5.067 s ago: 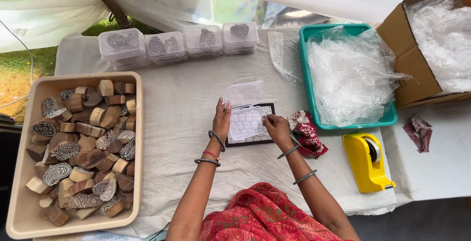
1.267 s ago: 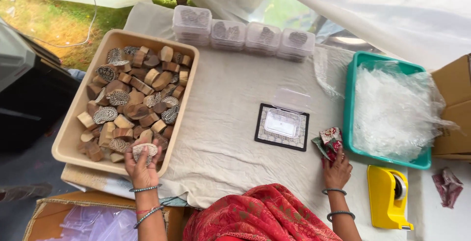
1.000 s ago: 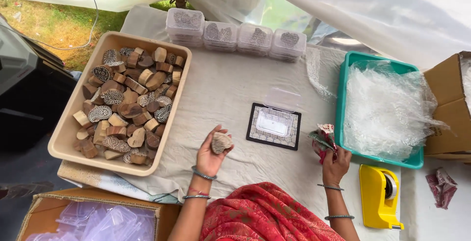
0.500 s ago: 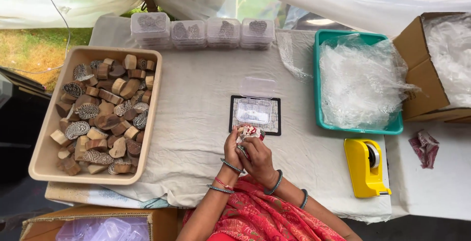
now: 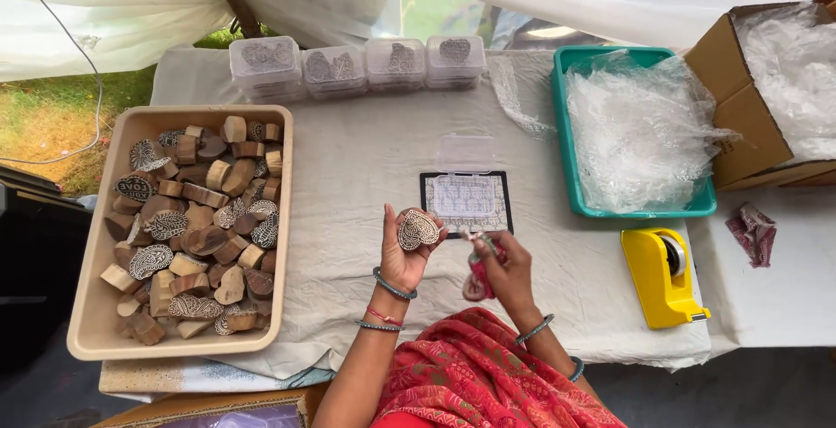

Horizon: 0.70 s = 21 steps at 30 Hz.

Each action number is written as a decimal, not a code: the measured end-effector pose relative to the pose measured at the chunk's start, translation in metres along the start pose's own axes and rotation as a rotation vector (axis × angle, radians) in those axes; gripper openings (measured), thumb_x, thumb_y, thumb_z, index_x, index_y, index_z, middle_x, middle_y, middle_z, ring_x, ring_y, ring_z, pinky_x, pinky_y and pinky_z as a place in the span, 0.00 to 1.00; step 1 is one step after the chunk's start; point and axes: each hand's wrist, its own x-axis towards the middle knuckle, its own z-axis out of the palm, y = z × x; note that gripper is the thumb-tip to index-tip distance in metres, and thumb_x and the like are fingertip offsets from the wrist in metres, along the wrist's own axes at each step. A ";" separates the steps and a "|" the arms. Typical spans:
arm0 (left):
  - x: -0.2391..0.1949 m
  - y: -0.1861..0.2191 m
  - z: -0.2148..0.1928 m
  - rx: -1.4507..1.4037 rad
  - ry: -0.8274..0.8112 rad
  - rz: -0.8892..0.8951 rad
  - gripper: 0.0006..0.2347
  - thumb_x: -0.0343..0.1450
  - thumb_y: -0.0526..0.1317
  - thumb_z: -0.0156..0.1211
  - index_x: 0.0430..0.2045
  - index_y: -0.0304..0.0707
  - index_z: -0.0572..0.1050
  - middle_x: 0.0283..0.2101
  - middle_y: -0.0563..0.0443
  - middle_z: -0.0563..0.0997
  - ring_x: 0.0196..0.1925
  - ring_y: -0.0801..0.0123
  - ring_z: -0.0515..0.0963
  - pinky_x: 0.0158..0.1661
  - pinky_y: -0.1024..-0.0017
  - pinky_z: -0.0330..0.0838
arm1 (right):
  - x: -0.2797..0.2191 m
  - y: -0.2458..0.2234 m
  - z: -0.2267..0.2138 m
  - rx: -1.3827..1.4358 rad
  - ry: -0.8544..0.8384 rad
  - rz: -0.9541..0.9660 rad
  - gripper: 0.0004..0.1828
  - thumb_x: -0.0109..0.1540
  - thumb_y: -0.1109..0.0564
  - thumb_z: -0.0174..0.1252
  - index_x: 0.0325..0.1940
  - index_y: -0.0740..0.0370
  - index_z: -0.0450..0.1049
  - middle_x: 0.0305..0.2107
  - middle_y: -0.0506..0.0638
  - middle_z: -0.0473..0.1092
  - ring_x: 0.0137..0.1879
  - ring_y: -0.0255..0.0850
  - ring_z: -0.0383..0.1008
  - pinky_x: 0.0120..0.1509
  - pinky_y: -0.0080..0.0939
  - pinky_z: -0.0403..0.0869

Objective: The person wraps a small plastic container with bubble wrap and secures it with tape. They then place the wrapped container on the table. Next, they pick up a wooden stamp, wipe it with a cloth, and place it inside a small plastic container. Finally, they wrap the container with the stamp in bubble wrap and secure it with tape.

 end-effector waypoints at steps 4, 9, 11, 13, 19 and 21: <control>0.014 -0.027 -0.035 -0.071 -0.025 -0.056 0.16 0.77 0.53 0.56 0.32 0.38 0.76 0.37 0.44 0.83 0.40 0.59 0.84 0.47 0.58 0.81 | 0.009 -0.046 0.025 0.069 0.151 -0.352 0.14 0.67 0.56 0.60 0.54 0.64 0.76 0.41 0.54 0.76 0.46 0.40 0.76 0.51 0.43 0.75; 0.017 -0.010 -0.038 -0.160 0.081 0.022 0.05 0.73 0.43 0.60 0.32 0.44 0.78 0.37 0.52 0.83 0.40 0.66 0.82 0.44 0.65 0.79 | -0.001 -0.067 0.070 -0.267 0.127 -0.676 0.24 0.62 0.56 0.64 0.61 0.64 0.74 0.53 0.59 0.73 0.54 0.54 0.70 0.61 0.48 0.69; 0.011 0.001 -0.049 -0.094 0.144 0.040 0.05 0.72 0.41 0.62 0.28 0.44 0.77 0.34 0.52 0.83 0.39 0.68 0.83 0.43 0.66 0.80 | -0.007 -0.060 0.080 -0.147 0.039 -0.718 0.23 0.65 0.56 0.61 0.62 0.68 0.71 0.52 0.61 0.70 0.56 0.58 0.70 0.61 0.49 0.69; 0.008 0.000 -0.060 -0.101 0.194 0.041 0.08 0.72 0.44 0.62 0.26 0.42 0.77 0.32 0.51 0.83 0.36 0.66 0.82 0.40 0.66 0.79 | 0.006 -0.032 0.087 -0.112 0.012 -0.590 0.17 0.66 0.54 0.61 0.55 0.66 0.72 0.46 0.58 0.70 0.49 0.51 0.72 0.54 0.45 0.71; 0.007 0.001 -0.063 -0.121 0.142 0.120 0.13 0.73 0.47 0.63 0.25 0.37 0.76 0.30 0.49 0.82 0.32 0.65 0.83 0.37 0.67 0.80 | 0.059 0.042 0.089 0.183 0.045 -0.132 0.18 0.72 0.51 0.62 0.40 0.69 0.70 0.29 0.56 0.66 0.36 0.39 0.64 0.40 0.40 0.68; 0.014 0.004 -0.059 -0.102 0.118 0.154 0.16 0.73 0.49 0.64 0.23 0.35 0.76 0.28 0.49 0.82 0.30 0.64 0.82 0.35 0.67 0.80 | 0.053 0.014 0.077 0.473 0.067 -0.072 0.18 0.74 0.51 0.60 0.41 0.70 0.69 0.31 0.54 0.66 0.36 0.35 0.63 0.39 0.38 0.67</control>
